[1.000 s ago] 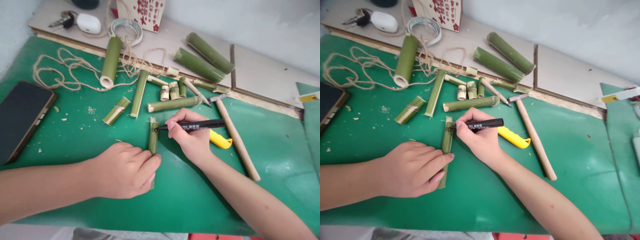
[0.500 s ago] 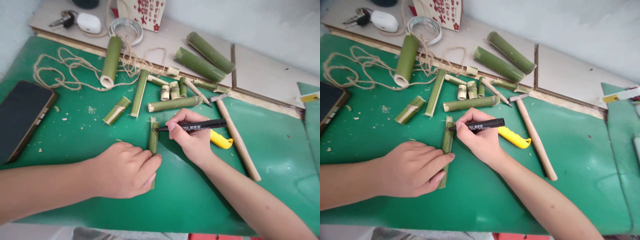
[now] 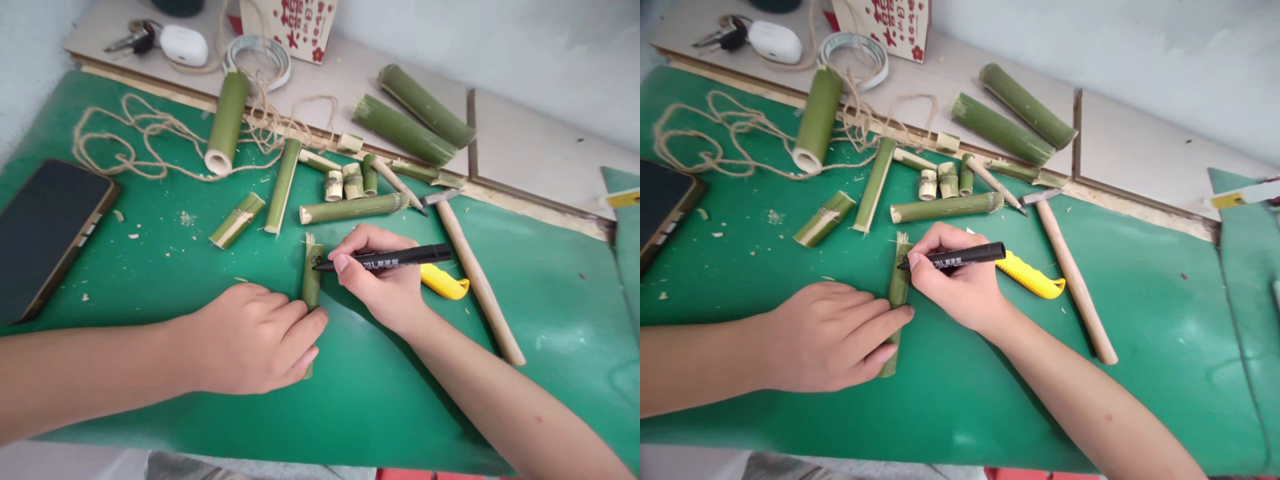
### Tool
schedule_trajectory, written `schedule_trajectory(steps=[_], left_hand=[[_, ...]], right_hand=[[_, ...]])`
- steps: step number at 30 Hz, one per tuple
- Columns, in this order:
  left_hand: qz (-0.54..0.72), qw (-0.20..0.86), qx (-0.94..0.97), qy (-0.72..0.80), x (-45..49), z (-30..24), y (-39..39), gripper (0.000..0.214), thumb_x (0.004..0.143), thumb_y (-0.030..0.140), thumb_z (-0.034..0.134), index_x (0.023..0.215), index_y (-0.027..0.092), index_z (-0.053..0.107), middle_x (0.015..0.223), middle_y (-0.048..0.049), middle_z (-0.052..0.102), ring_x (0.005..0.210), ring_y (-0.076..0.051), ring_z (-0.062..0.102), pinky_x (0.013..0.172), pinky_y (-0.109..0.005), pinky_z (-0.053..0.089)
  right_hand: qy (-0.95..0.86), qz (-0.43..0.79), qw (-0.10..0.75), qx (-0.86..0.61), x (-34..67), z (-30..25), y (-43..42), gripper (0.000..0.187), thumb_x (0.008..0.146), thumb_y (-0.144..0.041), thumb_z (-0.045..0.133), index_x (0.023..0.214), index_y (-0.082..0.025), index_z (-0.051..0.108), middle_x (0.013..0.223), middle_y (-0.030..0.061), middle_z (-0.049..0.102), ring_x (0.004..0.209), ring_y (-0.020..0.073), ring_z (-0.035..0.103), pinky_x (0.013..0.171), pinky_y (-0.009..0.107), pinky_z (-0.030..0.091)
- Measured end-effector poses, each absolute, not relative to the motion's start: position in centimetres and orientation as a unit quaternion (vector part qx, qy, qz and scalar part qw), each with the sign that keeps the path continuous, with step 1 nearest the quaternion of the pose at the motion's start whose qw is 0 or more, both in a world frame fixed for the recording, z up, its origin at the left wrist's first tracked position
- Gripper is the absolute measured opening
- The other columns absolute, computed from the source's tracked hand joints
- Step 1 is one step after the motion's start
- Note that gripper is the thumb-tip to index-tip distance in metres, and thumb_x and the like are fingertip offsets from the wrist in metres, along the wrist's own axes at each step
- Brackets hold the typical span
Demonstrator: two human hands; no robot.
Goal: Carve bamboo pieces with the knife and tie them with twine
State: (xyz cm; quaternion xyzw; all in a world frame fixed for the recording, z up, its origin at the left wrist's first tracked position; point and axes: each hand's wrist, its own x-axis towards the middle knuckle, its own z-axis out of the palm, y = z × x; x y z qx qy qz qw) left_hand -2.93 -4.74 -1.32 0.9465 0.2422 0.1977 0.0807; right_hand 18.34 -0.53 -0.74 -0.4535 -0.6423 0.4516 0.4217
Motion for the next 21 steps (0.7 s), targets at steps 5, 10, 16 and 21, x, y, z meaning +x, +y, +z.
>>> schedule_trajectory(steps=[5, 10, 16, 21], left_hand=[[0.199, 0.075, 0.947, 0.24, -2.91, -1.3, -4.7, 0.029, 0.098, 0.031, 0.054, 0.112, 0.012, 0.07, 0.078, -0.0011, 0.076, 0.06, -0.017, 0.071, 0.053, -0.035, 0.05], [0.193, 0.082, 0.948, 0.239, -2.95, -1.27, -4.66, 0.029, 0.098, 0.032, 0.055, 0.113, 0.012, 0.07, 0.078, -0.0013, 0.075, 0.06, -0.018, 0.071, 0.051, -0.036, 0.049], [0.195, 0.082, 0.948, 0.24, -2.95, -1.28, -4.7, 0.028, 0.098, 0.031, 0.055, 0.113, 0.012, 0.07, 0.079, -0.0019, 0.076, 0.061, -0.018, 0.071, 0.051, -0.037, 0.05], [0.19, 0.083, 0.948, 0.241, -2.96, -1.2, -4.71, 0.028, 0.098, 0.031, 0.055, 0.113, 0.012, 0.07, 0.079, -0.0018, 0.076, 0.061, -0.018, 0.072, 0.052, -0.037, 0.05]], right_hand=[[-0.648, 0.438, 0.415, -0.465, 18.32, -0.63, -0.5, 0.014, 0.083, -0.018, 0.068, 0.07, -0.021, 0.067, 0.061, -0.0045, 0.064, 0.053, 0.0085, 0.052, 0.051, 0.023, 0.041], [-0.641, 0.442, 0.412, -0.472, 18.33, -0.55, -0.45, 0.015, 0.084, -0.019, 0.066, 0.07, -0.022, 0.066, 0.06, -0.0043, 0.064, 0.052, 0.0099, 0.052, 0.051, 0.024, 0.042], [-0.649, 0.43, 0.406, -0.478, 18.24, -0.58, -0.42, 0.014, 0.084, -0.021, 0.067, 0.07, -0.023, 0.067, 0.062, -0.0036, 0.065, 0.054, 0.0105, 0.052, 0.052, 0.025, 0.043], [-0.647, 0.438, 0.407, -0.473, 18.29, -0.68, -0.49, 0.014, 0.085, -0.02, 0.068, 0.071, -0.022, 0.068, 0.063, -0.004, 0.065, 0.054, 0.0094, 0.052, 0.053, 0.024, 0.042]])
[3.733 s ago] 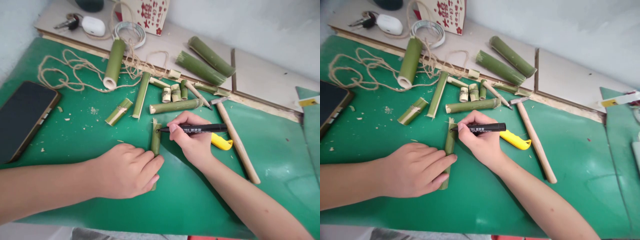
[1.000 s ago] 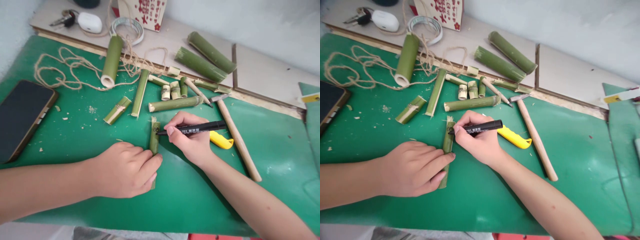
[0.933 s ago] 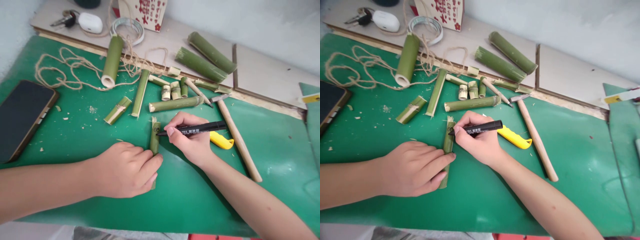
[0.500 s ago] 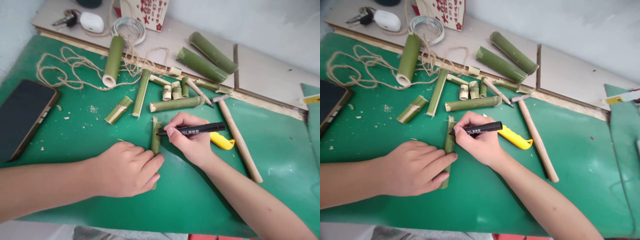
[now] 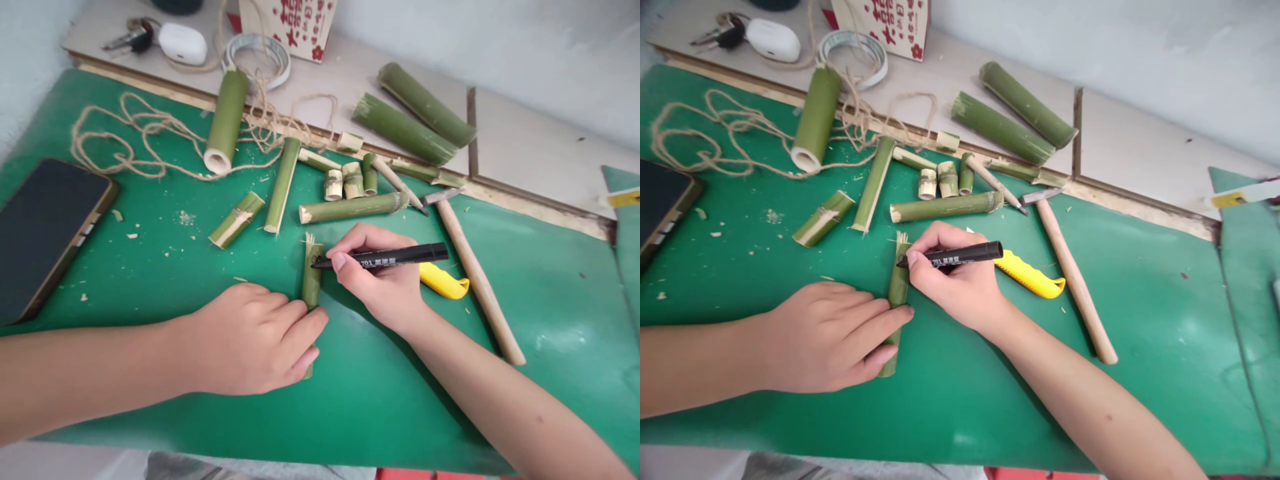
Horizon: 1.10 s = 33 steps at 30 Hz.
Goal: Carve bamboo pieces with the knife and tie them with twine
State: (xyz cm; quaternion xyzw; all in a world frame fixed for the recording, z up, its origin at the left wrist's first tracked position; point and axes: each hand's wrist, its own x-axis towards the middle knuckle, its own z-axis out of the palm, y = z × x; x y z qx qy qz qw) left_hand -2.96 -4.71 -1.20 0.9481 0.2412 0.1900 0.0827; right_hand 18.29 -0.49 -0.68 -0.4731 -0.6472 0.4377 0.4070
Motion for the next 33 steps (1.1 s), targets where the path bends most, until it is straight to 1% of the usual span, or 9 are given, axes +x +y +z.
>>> schedule_trajectory(steps=[5, 13, 21, 29, 33], left_hand=[[0.192, 0.085, 0.948, 0.238, -2.93, -1.2, -4.68, 0.028, 0.098, 0.031, 0.055, 0.113, 0.012, 0.069, 0.079, -0.0018, 0.076, 0.061, -0.019, 0.072, 0.051, -0.037, 0.05], [0.192, 0.082, 0.948, 0.24, -3.0, -1.28, -4.73, 0.028, 0.098, 0.03, 0.055, 0.112, 0.012, 0.07, 0.078, -0.0016, 0.075, 0.06, -0.018, 0.071, 0.051, -0.037, 0.05], [0.189, 0.086, 0.948, 0.24, -2.95, -1.27, -4.67, 0.028, 0.098, 0.031, 0.054, 0.112, 0.012, 0.069, 0.079, -0.0021, 0.076, 0.061, -0.018, 0.071, 0.053, -0.035, 0.05], [0.188, 0.085, 0.948, 0.241, -3.0, -1.2, -4.68, 0.027, 0.098, 0.031, 0.054, 0.11, 0.012, 0.069, 0.079, -0.0021, 0.076, 0.061, -0.017, 0.071, 0.053, -0.035, 0.051], [0.19, 0.081, 0.949, 0.238, -2.95, -1.1, -4.6, 0.026, 0.098, 0.03, 0.053, 0.109, 0.012, 0.07, 0.077, -0.0025, 0.075, 0.059, -0.017, 0.07, 0.053, -0.033, 0.051]], right_hand=[[-0.65, 0.432, 0.403, -0.477, 18.23, -0.71, -0.55, 0.012, 0.084, -0.02, 0.068, 0.072, -0.022, 0.068, 0.064, -0.0037, 0.065, 0.055, 0.01, 0.053, 0.053, 0.024, 0.042], [-0.644, 0.432, 0.41, -0.48, 18.22, -0.54, -0.38, 0.014, 0.079, -0.017, 0.067, 0.066, -0.023, 0.066, 0.061, -0.0041, 0.064, 0.053, 0.01, 0.051, 0.051, 0.024, 0.041], [-0.618, 0.43, 0.413, -0.512, 18.2, -0.72, -0.49, 0.015, 0.078, -0.019, 0.066, 0.064, -0.023, 0.065, 0.061, -0.003, 0.064, 0.054, 0.0118, 0.052, 0.052, 0.026, 0.043], [-0.591, 0.443, 0.426, -0.522, 18.14, -1.01, -0.62, 0.014, 0.076, -0.015, 0.065, 0.064, -0.023, 0.064, 0.058, -0.0044, 0.061, 0.05, 0.0103, 0.049, 0.047, 0.025, 0.039], [-0.58, 0.447, 0.43, -0.528, 18.2, -1.0, -0.51, 0.015, 0.076, -0.016, 0.066, 0.063, -0.024, 0.062, 0.055, -0.0045, 0.059, 0.048, 0.0106, 0.047, 0.046, 0.026, 0.038]])
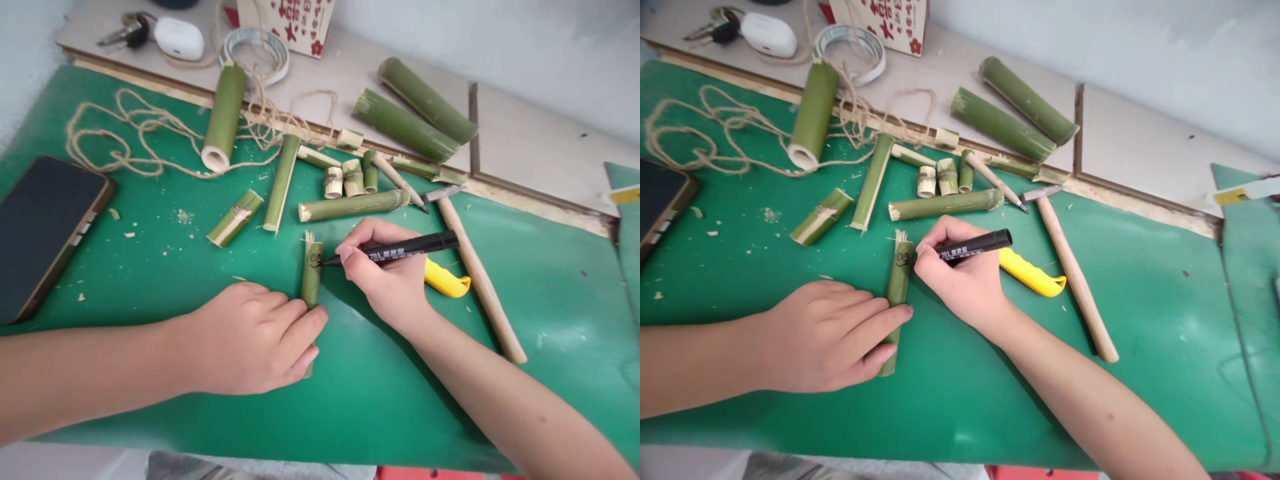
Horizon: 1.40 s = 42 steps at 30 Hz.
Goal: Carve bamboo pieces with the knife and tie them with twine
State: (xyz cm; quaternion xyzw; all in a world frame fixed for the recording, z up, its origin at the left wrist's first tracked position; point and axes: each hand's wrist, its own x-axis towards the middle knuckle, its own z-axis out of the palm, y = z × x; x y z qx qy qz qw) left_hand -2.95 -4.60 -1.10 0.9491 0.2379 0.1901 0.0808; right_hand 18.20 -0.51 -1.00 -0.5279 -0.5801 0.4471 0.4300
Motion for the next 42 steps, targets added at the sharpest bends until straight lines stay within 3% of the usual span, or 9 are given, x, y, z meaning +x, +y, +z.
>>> schedule_trajectory(steps=[13, 21, 32, 38, 42], left_hand=[[0.198, 0.081, 0.949, 0.233, -2.8, -1.0, -4.5, 0.028, 0.097, 0.028, 0.054, 0.111, 0.01, 0.071, 0.077, -0.0016, 0.076, 0.06, -0.017, 0.071, 0.051, -0.035, 0.051], [0.197, 0.088, 0.947, 0.237, -2.9, -0.9, -4.6, 0.027, 0.098, 0.026, 0.052, 0.113, 0.011, 0.069, 0.078, -0.0009, 0.076, 0.06, -0.016, 0.071, 0.051, -0.035, 0.05], [0.176, 0.097, 0.952, 0.232, -2.9, -1.2, -4.6, 0.028, 0.101, 0.029, 0.046, 0.118, 0.015, 0.063, 0.077, 0.0015, 0.072, 0.059, -0.017, 0.07, 0.048, -0.037, 0.044], [0.172, 0.076, 0.956, 0.224, -3.0, -1.2, -4.4, 0.03, 0.105, 0.034, 0.043, 0.122, 0.016, 0.06, 0.079, 0.0015, 0.072, 0.06, -0.019, 0.072, 0.048, -0.036, 0.044], [0.235, 0.037, 0.943, 0.231, -3.1, -1.0, -3.8, 0.029, 0.105, 0.036, 0.044, 0.12, 0.017, 0.061, 0.079, 0.0007, 0.075, 0.062, -0.019, 0.073, 0.051, -0.034, 0.044]], right_hand=[[-0.566, 0.44, 0.458, -0.526, 18.3, -1.0, -0.5, 0.018, 0.087, -0.031, 0.072, 0.072, -0.024, 0.064, 0.06, -0.003, 0.062, 0.052, 0.0128, 0.052, 0.05, 0.028, 0.04], [-0.537, 0.451, 0.494, -0.513, 18.5, -1.7, -0.7, 0.014, 0.094, -0.038, 0.072, 0.089, -0.024, 0.071, 0.068, -0.002, 0.066, 0.056, 0.0119, 0.053, 0.053, 0.027, 0.044], [-0.523, 0.45, 0.559, -0.46, 18.1, -2.0, -0.4, 0.017, 0.097, -0.04, 0.071, 0.098, -0.025, 0.063, 0.074, -0.0041, 0.06, 0.061, 0.0104, 0.052, 0.059, 0.025, 0.045], [-0.561, 0.365, 0.57, -0.477, 17.9, -2.2, -0.6, 0.021, 0.097, -0.045, 0.07, 0.101, -0.026, 0.062, 0.082, -0.0022, 0.061, 0.071, 0.0138, 0.054, 0.066, 0.028, 0.046], [-0.582, 0.292, 0.59, -0.478, 18.0, -2.2, -0.9, 0.021, 0.097, -0.043, 0.068, 0.107, -0.025, 0.062, 0.09, 0.0, 0.063, 0.077, 0.0155, 0.056, 0.071, 0.03, 0.048]])
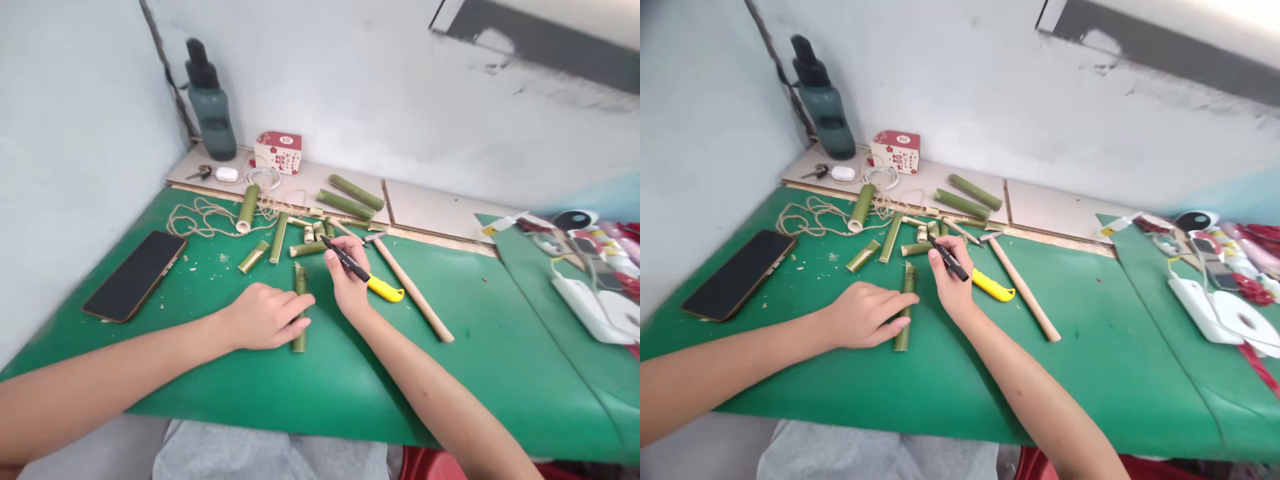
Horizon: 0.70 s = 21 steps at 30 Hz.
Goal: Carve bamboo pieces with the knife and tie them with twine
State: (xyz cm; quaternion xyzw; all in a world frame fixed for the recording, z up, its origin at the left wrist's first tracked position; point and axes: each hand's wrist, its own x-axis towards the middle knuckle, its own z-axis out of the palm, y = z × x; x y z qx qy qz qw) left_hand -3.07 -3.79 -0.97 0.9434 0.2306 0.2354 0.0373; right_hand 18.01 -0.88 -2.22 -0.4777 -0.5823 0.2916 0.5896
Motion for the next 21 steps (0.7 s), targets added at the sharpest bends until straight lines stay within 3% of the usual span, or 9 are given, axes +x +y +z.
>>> schedule_trajectory(steps=[5, 8, 14, 21], left_hand=[[0.338, 0.004, 0.904, 0.262, -3.9, -0.5, -2.5, 0.016, 0.103, 0.031, 0.051, 0.108, 0.019, 0.061, 0.08, 0.0013, 0.077, 0.063, -0.015, 0.073, 0.057, -0.028, 0.045], [0.377, -0.001, 0.87, 0.317, -4.6, 0.8, -1.5, 0.014, 0.101, 0.03, 0.053, 0.108, 0.02, 0.06, 0.069, 0.0049, 0.069, 0.055, -0.012, 0.066, 0.055, -0.026, 0.042], [0.378, 0.094, 0.861, 0.328, -3.0, 3.6, 0.1, 0.029, 0.104, 0.038, 0.053, 0.126, 0.021, 0.061, 0.076, 0.0035, 0.067, 0.063, -0.011, 0.065, 0.06, -0.023, 0.044], [0.448, 0.076, 0.855, 0.25, -0.8, 0.4, -1.5, 0.04, 0.1, 0.053, 0.061, 0.124, 0.021, 0.062, 0.087, -0.0025, 0.072, 0.068, -0.013, 0.068, 0.061, -0.024, 0.047]], right_hand=[[-0.591, 0.218, 0.598, -0.495, 18.2, -1.8, -1.6, 0.024, 0.097, -0.043, 0.065, 0.111, -0.024, 0.066, 0.099, 0.0031, 0.069, 0.085, 0.0179, 0.062, 0.077, 0.032, 0.051], [-0.597, 0.221, 0.573, -0.515, 18.4, -1.3, -2.0, 0.025, 0.095, -0.046, 0.067, 0.102, -0.022, 0.071, 0.085, 0.0013, 0.071, 0.072, 0.0168, 0.061, 0.067, 0.03, 0.049], [-0.681, 0.149, 0.496, -0.517, 18.7, -0.1, -2.8, 0.024, 0.091, -0.044, 0.073, 0.086, -0.02, 0.073, 0.062, -0.0013, 0.067, 0.052, 0.0139, 0.058, 0.054, 0.027, 0.044], [-0.79, 0.033, 0.44, -0.426, 17.8, -0.6, -3.6, 0.014, 0.095, -0.026, 0.062, 0.082, -0.022, 0.064, 0.067, 0.0004, 0.071, 0.058, 0.0144, 0.064, 0.055, 0.025, 0.044]])
